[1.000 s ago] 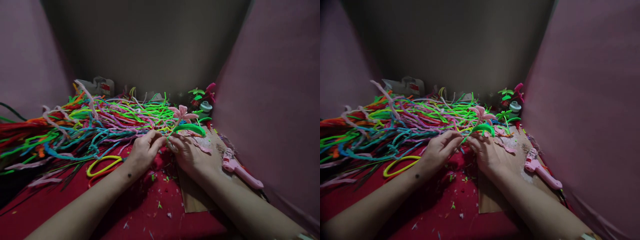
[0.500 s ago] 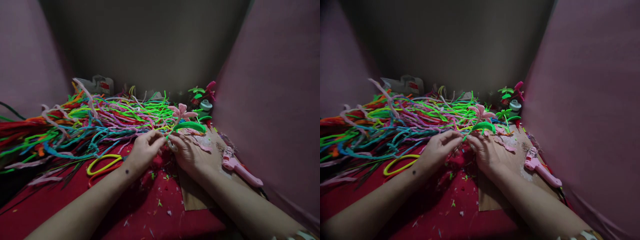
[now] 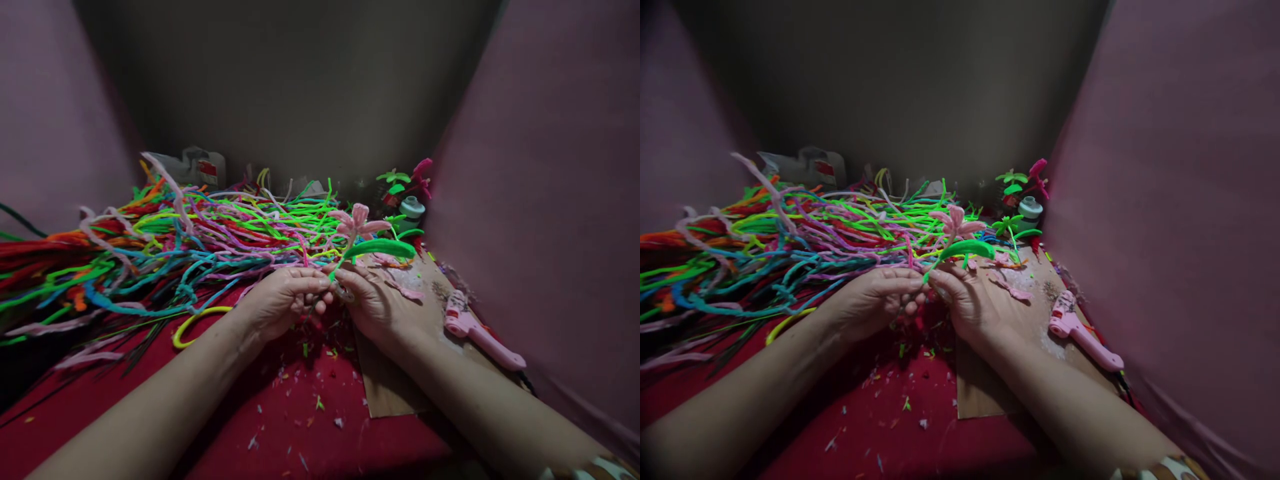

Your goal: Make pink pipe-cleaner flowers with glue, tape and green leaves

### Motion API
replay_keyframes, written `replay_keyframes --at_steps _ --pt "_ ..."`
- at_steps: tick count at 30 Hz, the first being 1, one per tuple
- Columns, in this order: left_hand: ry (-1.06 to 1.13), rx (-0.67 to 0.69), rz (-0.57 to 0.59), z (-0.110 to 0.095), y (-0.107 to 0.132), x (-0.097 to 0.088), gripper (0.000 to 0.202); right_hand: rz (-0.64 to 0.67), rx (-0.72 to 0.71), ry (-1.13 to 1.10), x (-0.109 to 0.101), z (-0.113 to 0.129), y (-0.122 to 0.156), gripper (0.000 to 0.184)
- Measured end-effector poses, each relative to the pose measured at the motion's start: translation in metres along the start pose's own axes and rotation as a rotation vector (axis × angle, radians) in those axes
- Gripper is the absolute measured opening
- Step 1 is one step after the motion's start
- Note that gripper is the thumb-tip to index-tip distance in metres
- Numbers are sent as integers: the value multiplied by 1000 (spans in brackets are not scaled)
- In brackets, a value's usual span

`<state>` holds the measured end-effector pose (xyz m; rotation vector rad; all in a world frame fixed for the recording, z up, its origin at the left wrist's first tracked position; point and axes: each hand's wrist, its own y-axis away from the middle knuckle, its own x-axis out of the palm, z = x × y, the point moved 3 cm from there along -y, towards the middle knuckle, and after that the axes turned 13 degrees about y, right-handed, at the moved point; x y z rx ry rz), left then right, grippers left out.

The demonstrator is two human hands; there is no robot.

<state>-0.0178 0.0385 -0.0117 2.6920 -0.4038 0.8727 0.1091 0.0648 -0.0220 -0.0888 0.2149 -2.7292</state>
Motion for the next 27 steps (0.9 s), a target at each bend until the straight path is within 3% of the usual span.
replay_keyframes --at_steps 7,15,21,27 --pt "-74 9 -15 0 1 1 6 -47 -73 176 -4 14 5 18" --pt "49 -7 -15 2 2 3 6 -67 -42 153 0 12 4 18" --pt "111 12 -8 3 2 6 9 -31 -95 314 -1 24 7 17" --pt "148 -10 64 8 1 8 7 4 -8 66 1 11 5 13"
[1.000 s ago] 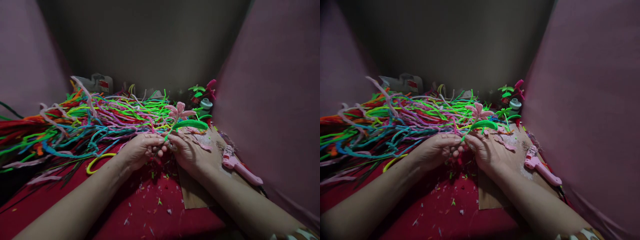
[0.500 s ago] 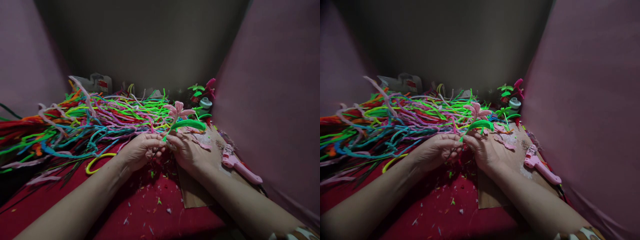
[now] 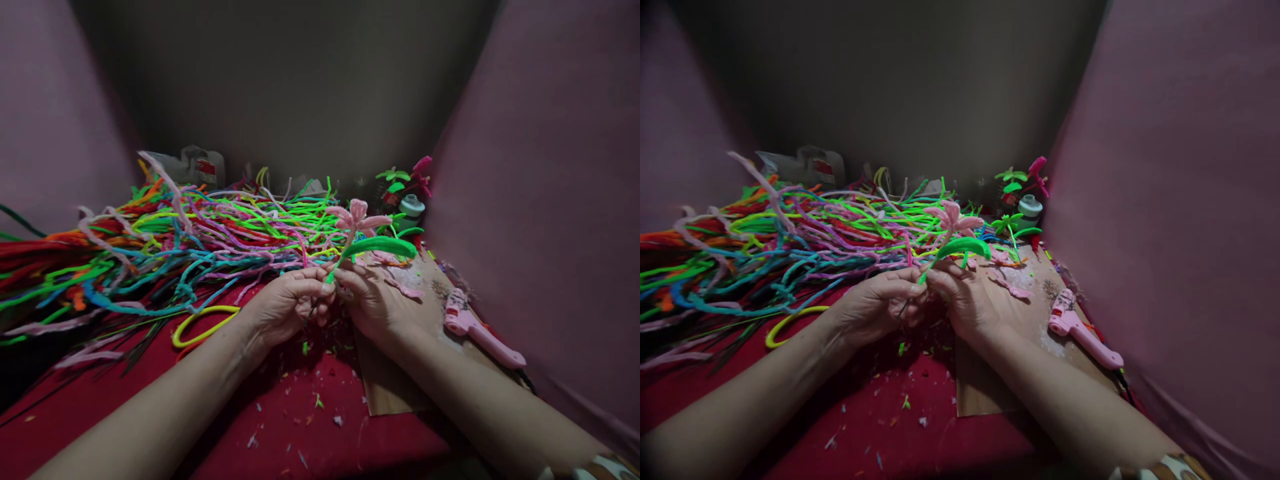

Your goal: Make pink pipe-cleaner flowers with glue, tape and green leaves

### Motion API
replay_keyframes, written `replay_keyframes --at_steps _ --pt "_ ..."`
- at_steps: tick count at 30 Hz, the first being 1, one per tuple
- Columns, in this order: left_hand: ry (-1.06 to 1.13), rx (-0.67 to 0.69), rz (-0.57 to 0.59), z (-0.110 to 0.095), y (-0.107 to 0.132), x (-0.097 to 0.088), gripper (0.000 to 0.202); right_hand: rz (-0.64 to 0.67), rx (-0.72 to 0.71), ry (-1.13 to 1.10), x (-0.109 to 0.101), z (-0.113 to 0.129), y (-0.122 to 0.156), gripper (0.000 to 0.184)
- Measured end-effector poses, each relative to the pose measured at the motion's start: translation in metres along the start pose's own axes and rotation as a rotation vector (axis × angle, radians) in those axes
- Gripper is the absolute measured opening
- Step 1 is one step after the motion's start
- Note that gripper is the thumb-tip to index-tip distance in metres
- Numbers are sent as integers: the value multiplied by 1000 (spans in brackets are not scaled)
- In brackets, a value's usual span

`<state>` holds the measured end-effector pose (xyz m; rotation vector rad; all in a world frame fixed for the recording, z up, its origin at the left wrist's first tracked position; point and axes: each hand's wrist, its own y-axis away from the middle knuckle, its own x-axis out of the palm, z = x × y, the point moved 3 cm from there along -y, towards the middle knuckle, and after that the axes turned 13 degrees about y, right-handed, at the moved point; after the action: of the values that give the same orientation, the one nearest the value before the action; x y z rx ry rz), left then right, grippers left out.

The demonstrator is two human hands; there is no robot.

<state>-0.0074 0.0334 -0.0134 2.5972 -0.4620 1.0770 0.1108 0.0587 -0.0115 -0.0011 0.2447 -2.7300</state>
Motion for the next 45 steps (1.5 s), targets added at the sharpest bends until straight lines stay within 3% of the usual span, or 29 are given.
replay_keyframes --at_steps 8,14,19,23,26,29,35,38,45 --pt "0 -17 -26 -2 1 -1 11 68 46 -160 5 -5 1 16" --pt "-65 79 -42 0 -1 1 3 8 65 -187 3 -6 0 6" --pt "-266 125 -99 -6 2 4 7 -64 77 -205 1 -15 -3 13" --pt "-753 342 -194 -12 8 11 14 -168 55 -125 -2 -3 0 11" --pt "-976 535 -280 -11 13 13 14 -183 14 10 -3 10 4 11" --pt "-1033 607 -310 -8 14 12 14 -169 -52 126 -3 14 5 7" --pt "-1008 708 -281 -14 16 15 15 -83 -159 109 -2 7 3 11" --pt "-896 648 -263 -17 15 12 14 -85 -180 139 -4 14 4 9" --pt "-365 254 -153 -10 7 6 16 -52 -34 81 -1 14 3 6"
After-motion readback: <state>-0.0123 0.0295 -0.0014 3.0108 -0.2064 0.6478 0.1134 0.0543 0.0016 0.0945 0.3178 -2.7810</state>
